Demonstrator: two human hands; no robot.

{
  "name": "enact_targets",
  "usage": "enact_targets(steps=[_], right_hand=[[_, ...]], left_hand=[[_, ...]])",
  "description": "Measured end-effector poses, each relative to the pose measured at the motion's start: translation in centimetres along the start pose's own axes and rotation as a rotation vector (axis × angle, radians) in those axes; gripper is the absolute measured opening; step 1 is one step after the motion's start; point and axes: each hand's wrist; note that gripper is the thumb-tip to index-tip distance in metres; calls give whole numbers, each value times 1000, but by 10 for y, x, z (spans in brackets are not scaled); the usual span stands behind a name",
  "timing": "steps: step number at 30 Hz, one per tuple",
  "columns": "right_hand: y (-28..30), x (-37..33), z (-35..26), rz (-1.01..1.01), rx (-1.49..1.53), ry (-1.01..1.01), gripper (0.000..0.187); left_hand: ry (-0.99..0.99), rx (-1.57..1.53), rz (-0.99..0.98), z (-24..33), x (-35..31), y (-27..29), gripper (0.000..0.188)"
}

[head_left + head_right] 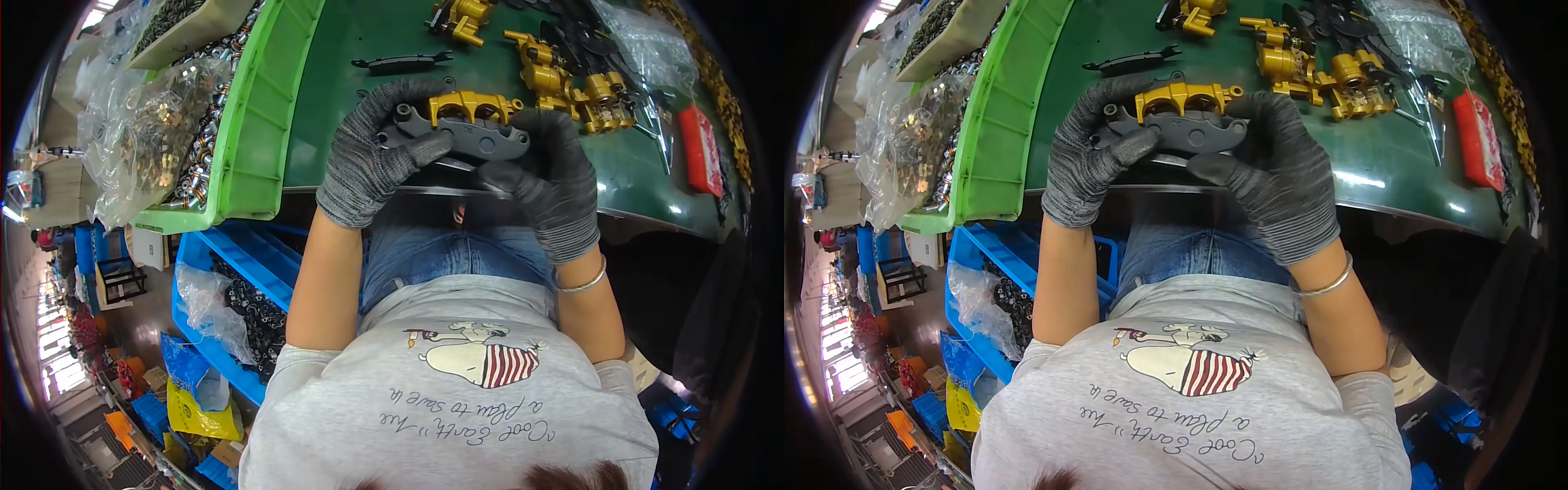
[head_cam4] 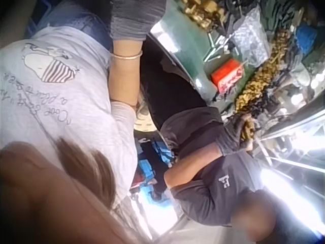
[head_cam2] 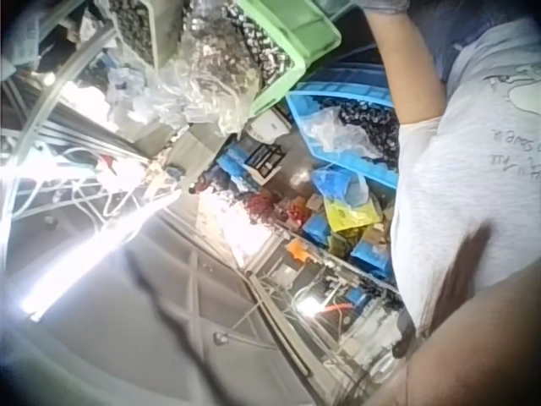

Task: Assembling brake pads and pins into brake calipers at a factory workstation.

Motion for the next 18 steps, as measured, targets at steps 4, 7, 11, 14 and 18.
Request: enact_targets(steps=[4, 7, 11, 14, 18], right_hand=[[14, 4, 0, -69, 439, -311, 39], [22, 11, 0, -202, 539, -537, 36], [17, 15, 2, -67, 579, -549, 32], [17, 14, 2, -95, 573, -456, 27], [15, 14, 3, -91, 639, -460, 29]], left_hand=[[60, -20, -17, 6, 1, 0, 48], [15, 28, -19, 8, 2, -1, 48], [40, 14, -51, 8, 2, -1, 49], [24, 74, -88, 11, 5, 4, 52], [-63, 488, -204, 37, 21, -1, 57]])
Point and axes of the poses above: each hand's wrist, its own x-axis towards the middle knuckle, its own y-axis out of the back of the hand, z = x × y, and after that the axes turned 1 degree about -z, right-handed
